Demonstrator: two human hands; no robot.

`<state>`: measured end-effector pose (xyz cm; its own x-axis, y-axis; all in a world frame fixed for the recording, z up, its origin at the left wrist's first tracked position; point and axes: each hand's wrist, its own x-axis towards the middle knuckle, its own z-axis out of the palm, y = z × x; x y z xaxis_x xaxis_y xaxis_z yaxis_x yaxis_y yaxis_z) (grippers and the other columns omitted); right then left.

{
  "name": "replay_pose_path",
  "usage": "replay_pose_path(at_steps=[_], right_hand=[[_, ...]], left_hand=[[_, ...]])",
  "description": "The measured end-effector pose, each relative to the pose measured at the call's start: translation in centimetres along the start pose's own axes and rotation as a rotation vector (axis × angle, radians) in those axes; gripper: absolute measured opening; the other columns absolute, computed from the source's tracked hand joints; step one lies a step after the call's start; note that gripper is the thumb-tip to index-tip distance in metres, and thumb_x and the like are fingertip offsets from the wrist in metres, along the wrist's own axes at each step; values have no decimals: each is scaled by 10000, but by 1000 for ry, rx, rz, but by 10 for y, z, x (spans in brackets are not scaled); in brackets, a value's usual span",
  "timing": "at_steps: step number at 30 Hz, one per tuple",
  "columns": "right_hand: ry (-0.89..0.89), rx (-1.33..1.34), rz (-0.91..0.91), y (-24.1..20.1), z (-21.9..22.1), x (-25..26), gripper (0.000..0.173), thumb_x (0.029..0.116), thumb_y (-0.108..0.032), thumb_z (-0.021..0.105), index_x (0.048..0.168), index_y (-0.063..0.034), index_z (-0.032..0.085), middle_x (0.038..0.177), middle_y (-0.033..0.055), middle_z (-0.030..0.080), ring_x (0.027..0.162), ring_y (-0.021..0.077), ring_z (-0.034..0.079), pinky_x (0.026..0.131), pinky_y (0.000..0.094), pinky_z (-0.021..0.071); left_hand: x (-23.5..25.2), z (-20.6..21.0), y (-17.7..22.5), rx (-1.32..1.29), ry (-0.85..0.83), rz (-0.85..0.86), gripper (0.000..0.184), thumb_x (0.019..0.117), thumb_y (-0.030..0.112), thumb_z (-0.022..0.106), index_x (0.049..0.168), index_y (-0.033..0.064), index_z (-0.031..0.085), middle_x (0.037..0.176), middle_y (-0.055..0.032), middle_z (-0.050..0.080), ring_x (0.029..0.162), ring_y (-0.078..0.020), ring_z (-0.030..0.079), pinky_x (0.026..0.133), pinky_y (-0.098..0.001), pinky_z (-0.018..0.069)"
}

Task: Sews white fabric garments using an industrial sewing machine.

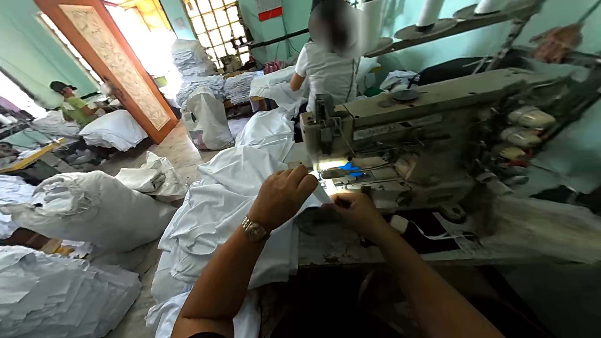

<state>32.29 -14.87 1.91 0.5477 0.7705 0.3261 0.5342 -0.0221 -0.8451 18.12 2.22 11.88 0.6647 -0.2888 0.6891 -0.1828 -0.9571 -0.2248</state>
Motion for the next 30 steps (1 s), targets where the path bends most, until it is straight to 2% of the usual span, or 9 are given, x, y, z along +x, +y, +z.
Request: replay_pose_path(at_steps=[4,7,8,10,13,15,17,23,30], right_hand=[[-59,118,-318,-31,-4,-49,251,932,-274,745,851,-37,734,894,15,703,730,-24,579,651,133,494],[-136,52,-394,-29,-4,-55,294,995,-287,674,865,-28,725,926,60,710,747,13,594,682,155,501],[-173,61,-391,-28,-5,-51,302,1012,-284,648,881,-24,727,922,61,707,762,22,598,700,166,503],[-203,98,-355,-24,-7,-40,309,1035,-288,612,954,-14,731,941,67,707,784,29,614,722,181,520],[-106,56,-164,-15,-6,-17,384,987,-309,677,1296,-81,675,1140,82,700,815,72,634,746,260,555],[-22,12,-76,-5,-3,-3,469,964,-318,700,1375,-104,623,1253,105,673,836,126,637,767,331,555],[76,-45,-88,3,1,8,440,970,-294,675,1349,-75,637,1205,129,680,760,142,594,702,338,522],[147,-237,-157,13,12,26,258,1009,-231,601,1126,-68,764,1127,108,725,1023,214,692,935,407,557],[34,-241,-110,13,8,33,312,1053,-229,505,1056,-26,742,1056,122,725,985,223,691,909,433,540]], left_hand=[[-1,-12,5,-303,-215,-146,142,996,208,639,989,86,712,904,-48,673,724,-152,646,636,-332,557],[8,-11,7,-543,-645,-102,229,999,158,629,1202,110,724,1242,-96,666,906,-186,689,805,-375,592],[12,-9,7,-575,-766,-65,205,1000,165,633,1161,87,733,1313,-114,635,967,-205,692,856,-394,589],[21,-9,-2,-621,-861,3,194,1004,200,634,1032,36,733,1253,-129,651,951,-191,677,847,-372,577],[31,-22,-28,-750,-760,6,245,1005,207,603,914,7,712,928,-69,675,801,-88,612,725,-258,522],[37,-36,-40,-690,-656,-39,240,998,197,614,840,33,692,814,-18,626,728,-53,576,663,-224,498],[42,-47,-45,-470,-600,-97,202,989,202,641,852,69,706,793,-7,615,703,-86,576,645,-264,500],[40,-50,-46,-186,-580,-211,216,935,226,750,1118,110,751,923,-56,648,760,-168,634,711,-359,564],[34,-43,-52,-61,-521,-150,217,1010,210,647,877,52,715,908,-92,615,845,-239,641,757,-423,561]])
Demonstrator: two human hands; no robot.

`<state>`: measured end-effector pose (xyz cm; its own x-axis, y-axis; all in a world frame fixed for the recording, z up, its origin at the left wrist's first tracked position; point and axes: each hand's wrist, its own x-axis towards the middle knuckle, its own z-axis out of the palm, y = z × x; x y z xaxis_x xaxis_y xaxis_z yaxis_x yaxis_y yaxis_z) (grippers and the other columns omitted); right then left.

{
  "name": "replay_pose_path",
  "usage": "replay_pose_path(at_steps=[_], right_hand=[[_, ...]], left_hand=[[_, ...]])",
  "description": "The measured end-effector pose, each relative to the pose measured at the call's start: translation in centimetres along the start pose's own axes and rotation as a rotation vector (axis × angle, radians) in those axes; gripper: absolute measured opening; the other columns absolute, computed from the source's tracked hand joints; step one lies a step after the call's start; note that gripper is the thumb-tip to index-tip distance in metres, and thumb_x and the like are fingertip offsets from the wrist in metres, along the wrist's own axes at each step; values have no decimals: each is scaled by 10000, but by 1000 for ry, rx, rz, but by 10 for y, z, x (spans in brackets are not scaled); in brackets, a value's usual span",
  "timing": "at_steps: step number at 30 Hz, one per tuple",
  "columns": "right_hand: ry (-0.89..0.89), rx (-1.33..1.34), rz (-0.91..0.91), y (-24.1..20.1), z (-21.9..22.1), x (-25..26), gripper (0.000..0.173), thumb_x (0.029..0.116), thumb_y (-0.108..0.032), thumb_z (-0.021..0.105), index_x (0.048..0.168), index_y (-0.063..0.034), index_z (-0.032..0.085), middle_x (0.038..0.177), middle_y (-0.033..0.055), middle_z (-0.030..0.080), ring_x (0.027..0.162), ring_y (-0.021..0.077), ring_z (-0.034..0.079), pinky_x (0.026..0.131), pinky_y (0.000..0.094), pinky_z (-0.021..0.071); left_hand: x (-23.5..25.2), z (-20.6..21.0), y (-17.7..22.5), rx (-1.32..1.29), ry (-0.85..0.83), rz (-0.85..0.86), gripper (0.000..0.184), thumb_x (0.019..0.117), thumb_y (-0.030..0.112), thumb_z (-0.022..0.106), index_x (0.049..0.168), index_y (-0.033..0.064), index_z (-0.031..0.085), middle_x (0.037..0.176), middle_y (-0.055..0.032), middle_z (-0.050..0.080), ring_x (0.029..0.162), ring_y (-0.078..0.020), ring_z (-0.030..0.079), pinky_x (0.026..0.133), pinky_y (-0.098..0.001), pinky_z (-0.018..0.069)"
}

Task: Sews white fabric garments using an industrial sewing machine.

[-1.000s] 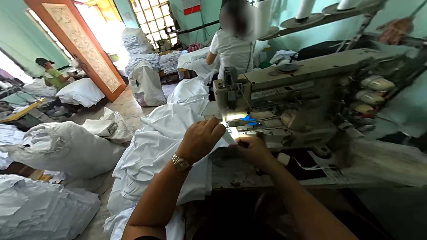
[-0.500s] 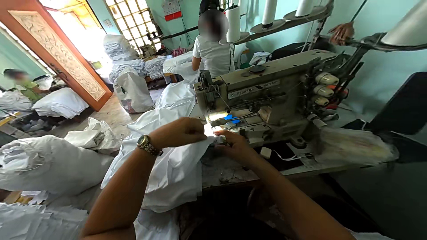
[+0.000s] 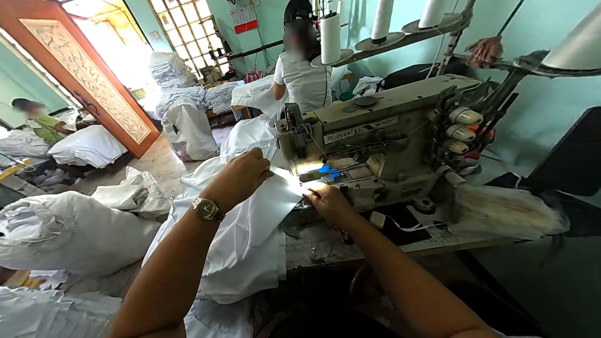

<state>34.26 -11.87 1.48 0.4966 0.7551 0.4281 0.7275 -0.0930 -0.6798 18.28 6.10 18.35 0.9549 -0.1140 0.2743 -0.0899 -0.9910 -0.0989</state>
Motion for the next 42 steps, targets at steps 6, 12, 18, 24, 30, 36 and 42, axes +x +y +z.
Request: replay_pose_path(at_steps=[6,12,18,24,30,36,42], right_hand=[[-111,86,115,-4,-12,9,243,939,-250,717,862,-19,723,825,95,671,779,194,630,762,447,525],[-207,407,168,3,-7,-32,239,906,-296,766,892,-59,734,739,-47,629,615,-22,526,598,182,465],[-195,461,96,6,5,-52,223,898,-246,785,940,-32,741,850,-3,686,711,-26,572,671,159,489],[-193,486,100,-4,-2,-51,236,914,-270,773,949,-40,732,814,-25,665,655,-29,567,616,146,492],[-165,498,64,-4,-3,-39,213,920,-251,764,974,-47,738,868,-15,683,683,-25,590,629,145,510],[-127,466,65,-2,-6,-27,278,940,-294,734,1110,-74,715,871,-28,684,679,-22,587,631,166,510],[-154,467,71,-15,-19,-27,207,932,-262,744,981,-60,744,790,-50,649,625,-44,536,589,138,469]], left_hand=[[4,-4,8,-487,-157,203,282,1038,234,560,818,80,644,718,24,563,640,-46,527,584,-217,444],[2,18,22,-74,-284,-29,158,941,224,733,983,72,746,977,-108,656,872,-273,673,775,-493,575],[4,32,25,-207,-452,25,141,1012,157,617,1058,43,686,976,-106,695,895,-258,689,812,-470,567],[5,24,25,-144,-359,47,261,969,326,695,1203,223,748,978,-63,661,868,-212,662,779,-440,555],[4,25,19,-141,-231,108,247,1011,359,630,1001,182,802,923,-46,616,836,-167,627,731,-361,543],[1,12,23,-352,-81,238,262,986,258,604,827,115,756,1126,-27,673,905,-70,641,762,-265,562],[7,13,31,-500,-96,282,251,994,168,554,803,60,676,868,-12,616,724,-44,546,626,-203,462]])
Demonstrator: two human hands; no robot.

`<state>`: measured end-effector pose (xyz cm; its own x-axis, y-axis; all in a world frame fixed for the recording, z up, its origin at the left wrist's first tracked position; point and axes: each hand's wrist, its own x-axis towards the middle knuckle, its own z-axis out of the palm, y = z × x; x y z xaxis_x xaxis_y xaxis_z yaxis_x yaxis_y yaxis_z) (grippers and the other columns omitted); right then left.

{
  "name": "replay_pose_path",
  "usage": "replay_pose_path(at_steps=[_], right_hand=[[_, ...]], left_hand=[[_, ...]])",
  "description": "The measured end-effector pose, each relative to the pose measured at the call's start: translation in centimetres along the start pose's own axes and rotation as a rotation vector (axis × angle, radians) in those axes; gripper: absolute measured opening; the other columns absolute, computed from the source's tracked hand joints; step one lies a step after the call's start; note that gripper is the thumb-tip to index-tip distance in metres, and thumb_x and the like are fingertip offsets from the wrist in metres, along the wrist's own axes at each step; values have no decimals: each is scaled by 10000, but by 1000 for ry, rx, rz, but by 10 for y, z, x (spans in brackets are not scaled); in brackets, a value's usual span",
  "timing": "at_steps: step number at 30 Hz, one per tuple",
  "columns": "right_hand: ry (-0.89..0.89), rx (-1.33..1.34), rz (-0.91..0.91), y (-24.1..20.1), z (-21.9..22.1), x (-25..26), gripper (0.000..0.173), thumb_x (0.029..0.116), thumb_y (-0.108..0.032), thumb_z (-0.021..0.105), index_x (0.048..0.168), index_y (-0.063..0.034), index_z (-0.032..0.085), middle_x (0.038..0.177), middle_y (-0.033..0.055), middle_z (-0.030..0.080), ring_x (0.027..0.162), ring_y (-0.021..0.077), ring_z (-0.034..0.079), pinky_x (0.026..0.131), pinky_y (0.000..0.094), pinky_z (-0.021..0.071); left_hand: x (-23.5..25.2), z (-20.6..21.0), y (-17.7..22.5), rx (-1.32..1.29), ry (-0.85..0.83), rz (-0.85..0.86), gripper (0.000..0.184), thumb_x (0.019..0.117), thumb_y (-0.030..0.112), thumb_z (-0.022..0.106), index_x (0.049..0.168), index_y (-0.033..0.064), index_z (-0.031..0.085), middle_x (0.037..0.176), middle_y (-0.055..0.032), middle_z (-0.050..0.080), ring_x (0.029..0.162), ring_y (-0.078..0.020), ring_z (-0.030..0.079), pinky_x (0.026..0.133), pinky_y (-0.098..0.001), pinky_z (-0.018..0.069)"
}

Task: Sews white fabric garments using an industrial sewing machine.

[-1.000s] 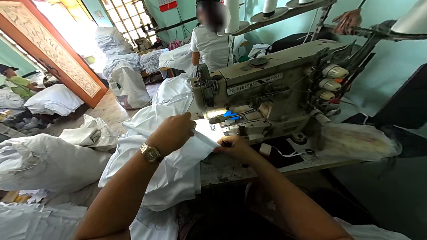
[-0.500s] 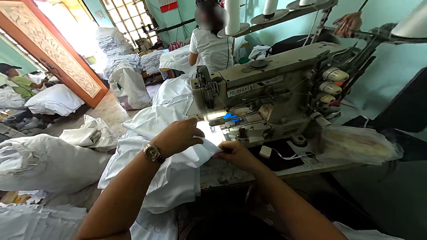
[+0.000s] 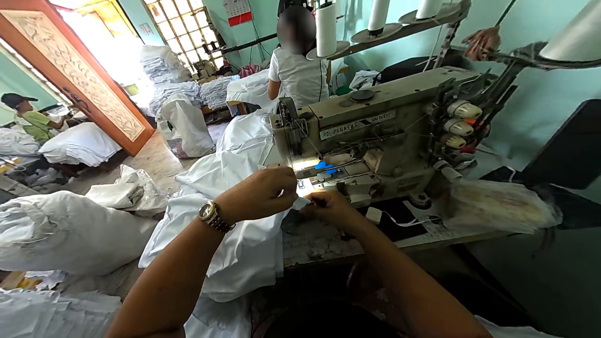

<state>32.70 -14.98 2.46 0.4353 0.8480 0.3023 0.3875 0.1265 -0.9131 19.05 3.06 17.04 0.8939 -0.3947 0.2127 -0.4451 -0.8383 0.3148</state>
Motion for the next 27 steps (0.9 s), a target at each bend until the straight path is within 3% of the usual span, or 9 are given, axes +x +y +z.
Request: replay_pose_path(at_steps=[2,4,6,10,15,17,19,22,27], right_hand=[[-49,3,-48,-18,-1,-7,190,931,-243,748,953,-55,739,794,-51,665,619,-49,561,575,128,489],[-90,-17,-107,-29,0,-12,207,943,-245,739,965,-39,743,858,-20,680,646,-43,565,585,120,490],[-117,-30,-123,-29,1,-11,224,951,-259,734,964,-35,734,867,-13,670,655,-42,558,590,117,482],[-26,-122,6,-2,3,2,239,948,-279,720,1045,-63,753,908,25,693,747,32,605,705,227,527],[31,61,14,18,17,-15,187,925,-235,754,976,-55,743,877,-14,701,676,-3,614,619,163,531],[28,64,-19,34,22,-23,191,917,-216,762,972,-34,744,914,10,713,754,11,634,703,184,544],[43,52,-73,42,22,-26,188,918,-207,767,985,-33,748,970,23,720,832,15,646,768,187,547],[48,29,-111,40,22,-29,183,919,-226,769,980,-53,771,1038,31,727,934,30,662,836,197,552],[73,34,-56,35,22,-29,191,923,-236,755,956,-48,760,979,19,715,850,4,637,770,170,533]], left_hand=[[-1,-2,-2,112,-72,-131,319,1040,301,536,833,85,648,766,-7,583,683,-97,557,607,-290,465],[-3,-2,-2,247,-147,-259,359,1026,433,562,976,104,697,848,-44,652,775,-181,646,702,-422,537],[-3,-1,-1,306,-221,-304,362,1003,464,599,1052,129,726,926,-55,664,848,-213,664,758,-456,550],[-3,-10,15,277,-251,-213,245,971,307,660,845,101,705,873,-46,604,787,-173,610,695,-379,525],[-1,-8,2,72,-290,-193,148,956,236,687,947,89,692,778,-4,618,640,-81,544,579,-264,462],[-1,2,-2,295,-291,-331,144,961,220,706,996,81,716,889,-79,681,796,-222,665,719,-431,564],[0,15,0,499,-276,-417,173,967,221,689,960,61,753,991,-142,681,933,-327,682,785,-527,567],[4,19,13,399,-378,-352,211,976,270,652,981,76,736,989,-113,665,938,-293,666,797,-511,544],[6,26,26,505,-347,-429,150,1019,119,565,1085,63,687,917,-145,682,844,-341,696,713,-528,557]])
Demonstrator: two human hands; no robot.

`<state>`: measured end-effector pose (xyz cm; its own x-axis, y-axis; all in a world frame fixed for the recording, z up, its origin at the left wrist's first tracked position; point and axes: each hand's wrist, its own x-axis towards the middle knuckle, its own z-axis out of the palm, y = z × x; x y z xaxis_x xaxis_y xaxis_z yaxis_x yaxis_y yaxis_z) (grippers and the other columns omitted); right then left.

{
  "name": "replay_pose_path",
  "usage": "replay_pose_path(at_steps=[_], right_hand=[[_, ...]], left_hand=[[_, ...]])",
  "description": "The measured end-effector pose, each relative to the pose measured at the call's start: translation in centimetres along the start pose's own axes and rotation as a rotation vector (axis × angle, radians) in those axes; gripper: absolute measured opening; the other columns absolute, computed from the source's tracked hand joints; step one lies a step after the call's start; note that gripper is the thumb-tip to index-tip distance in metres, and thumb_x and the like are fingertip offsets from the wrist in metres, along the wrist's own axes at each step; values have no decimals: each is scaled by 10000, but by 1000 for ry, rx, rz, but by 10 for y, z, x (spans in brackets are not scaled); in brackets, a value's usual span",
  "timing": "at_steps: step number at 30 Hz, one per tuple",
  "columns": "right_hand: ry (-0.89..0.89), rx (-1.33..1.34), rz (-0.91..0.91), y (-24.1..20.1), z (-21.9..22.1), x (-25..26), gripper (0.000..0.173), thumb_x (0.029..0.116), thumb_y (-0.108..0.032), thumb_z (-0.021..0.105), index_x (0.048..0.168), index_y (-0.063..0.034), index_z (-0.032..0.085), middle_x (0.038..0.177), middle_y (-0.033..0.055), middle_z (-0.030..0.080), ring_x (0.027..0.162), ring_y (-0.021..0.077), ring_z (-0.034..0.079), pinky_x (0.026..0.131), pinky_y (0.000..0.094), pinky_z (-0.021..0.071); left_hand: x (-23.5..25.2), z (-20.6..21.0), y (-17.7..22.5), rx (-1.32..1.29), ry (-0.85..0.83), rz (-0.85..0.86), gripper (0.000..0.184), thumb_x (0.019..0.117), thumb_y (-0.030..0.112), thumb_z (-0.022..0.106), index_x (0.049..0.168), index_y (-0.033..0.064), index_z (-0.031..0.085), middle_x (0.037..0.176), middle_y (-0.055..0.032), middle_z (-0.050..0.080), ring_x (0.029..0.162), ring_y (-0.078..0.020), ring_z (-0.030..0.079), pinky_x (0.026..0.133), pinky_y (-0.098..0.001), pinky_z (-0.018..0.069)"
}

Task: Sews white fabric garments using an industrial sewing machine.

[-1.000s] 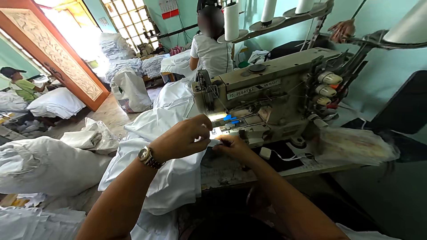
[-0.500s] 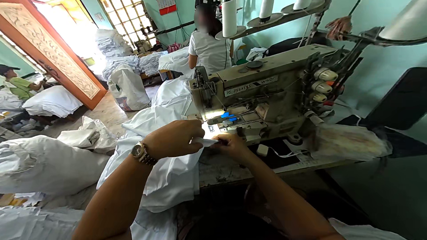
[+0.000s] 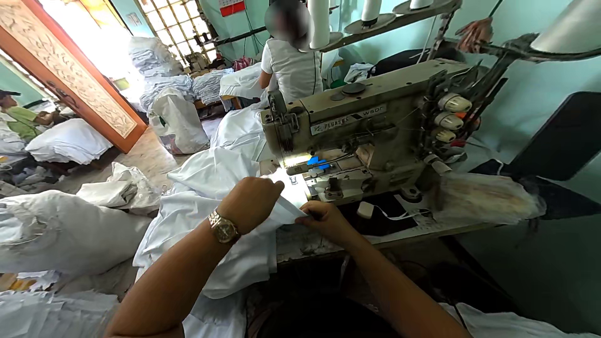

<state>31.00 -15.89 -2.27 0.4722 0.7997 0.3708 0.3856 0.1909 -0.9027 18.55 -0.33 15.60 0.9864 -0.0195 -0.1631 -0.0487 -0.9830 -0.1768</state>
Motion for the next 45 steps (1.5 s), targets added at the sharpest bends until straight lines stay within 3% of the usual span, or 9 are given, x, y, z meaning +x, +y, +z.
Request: replay_pose_path(at_steps=[5,9,11,14,21,25,30,40,45], right_hand=[[-13,13,0,0,0,-1,186,919,-237,754,918,-51,753,930,0,706,795,-21,608,718,149,507],[-16,-11,-12,2,1,-1,214,913,-249,763,889,-36,745,905,11,683,787,-7,594,709,156,498],[-18,-28,-5,0,0,-2,223,916,-261,762,908,-38,757,926,18,696,802,-8,599,724,157,500],[-9,-17,10,-3,0,-2,224,913,-262,765,892,-40,755,916,6,694,786,-24,597,710,145,501],[-23,14,-28,-1,1,-3,184,921,-236,747,934,-54,773,932,-11,702,768,-41,585,687,131,488],[-14,13,-1,-4,2,-3,183,908,-225,766,899,-43,758,921,-8,703,765,-39,597,690,132,503],[-9,21,13,-4,0,-6,160,901,-200,760,925,-42,763,946,-8,713,788,-39,613,711,137,515],[22,39,17,-8,-1,-9,189,896,-227,783,955,-50,750,926,-11,704,738,-25,590,661,143,495],[91,-66,-29,-7,1,-25,177,948,-209,723,1009,-44,743,969,31,699,812,22,624,738,169,529]], left_hand=[[-3,-5,13,-42,-16,44,191,1007,167,622,1155,60,676,991,-162,685,862,-349,697,730,-535,563],[1,2,7,109,62,-34,247,1008,223,617,896,32,725,1043,-159,653,824,-307,678,682,-471,570],[-3,-3,8,-2,-42,88,316,1019,334,603,940,50,714,989,-136,658,861,-300,675,722,-501,545],[-1,0,6,-49,-31,91,187,993,194,648,1102,52,701,1049,-136,676,909,-316,689,760,-518,560],[-6,-7,18,-126,-116,141,145,990,182,629,1076,70,664,920,-127,685,882,-323,678,747,-534,531],[-3,3,11,32,46,59,117,973,135,626,1000,69,720,947,-132,670,815,-319,682,659,-503,548],[-3,2,12,-102,-4,116,161,1001,152,598,1058,64,720,1008,-143,681,905,-323,688,746,-526,552],[-3,23,-1,-133,281,141,394,903,494,722,749,131,733,1097,-21,701,1178,-249,579,1008,-500,434],[0,50,-5,-208,298,84,441,797,573,798,932,156,742,1189,-18,695,1315,-290,517,1099,-538,383]])
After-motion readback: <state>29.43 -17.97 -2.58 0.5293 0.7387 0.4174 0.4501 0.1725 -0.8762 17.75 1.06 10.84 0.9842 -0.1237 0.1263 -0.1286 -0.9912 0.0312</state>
